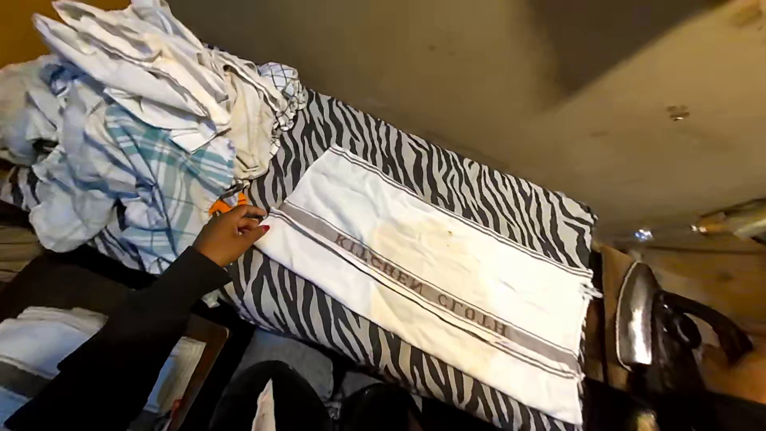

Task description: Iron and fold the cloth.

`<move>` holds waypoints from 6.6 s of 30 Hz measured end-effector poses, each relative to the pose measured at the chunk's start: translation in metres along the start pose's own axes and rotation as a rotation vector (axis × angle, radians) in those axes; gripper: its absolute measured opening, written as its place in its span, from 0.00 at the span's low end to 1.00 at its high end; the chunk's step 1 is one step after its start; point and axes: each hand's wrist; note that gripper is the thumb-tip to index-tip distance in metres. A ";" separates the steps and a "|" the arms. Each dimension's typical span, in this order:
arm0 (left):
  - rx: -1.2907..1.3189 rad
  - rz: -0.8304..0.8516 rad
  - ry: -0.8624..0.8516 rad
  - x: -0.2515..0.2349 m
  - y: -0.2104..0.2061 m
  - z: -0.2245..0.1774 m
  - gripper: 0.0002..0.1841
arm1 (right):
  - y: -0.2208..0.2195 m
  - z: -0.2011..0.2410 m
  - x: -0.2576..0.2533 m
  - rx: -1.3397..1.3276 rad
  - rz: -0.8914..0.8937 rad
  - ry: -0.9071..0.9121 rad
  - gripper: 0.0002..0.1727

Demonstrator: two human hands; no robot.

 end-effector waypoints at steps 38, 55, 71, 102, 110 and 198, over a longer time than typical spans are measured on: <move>-0.267 -0.383 -0.382 0.084 0.026 0.040 0.20 | -0.079 0.439 0.185 0.013 0.360 0.945 0.09; 0.094 -0.550 -0.729 0.031 -0.012 -0.050 0.17 | -0.046 0.420 0.218 -0.185 0.755 0.607 0.20; -0.605 0.036 -0.607 -0.010 -0.065 -0.023 0.41 | -0.040 0.071 0.140 0.060 0.346 -0.106 0.18; -0.453 0.103 -0.743 -0.099 -0.003 -0.052 0.20 | -0.044 0.222 0.047 0.019 0.425 0.219 0.18; -0.284 -0.187 -0.812 -0.104 0.018 -0.094 0.17 | -0.056 0.393 0.069 -0.026 0.530 0.868 0.15; -0.586 0.124 -0.768 -0.104 0.023 -0.013 0.20 | -0.092 0.013 0.085 -0.121 0.054 0.537 0.22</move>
Point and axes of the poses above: each hand's wrist, its own x-axis away from the middle knuckle, its own y-axis out of the back of the hand, z = x × y, and after that the axes turned 2 degrees about z, right-handed
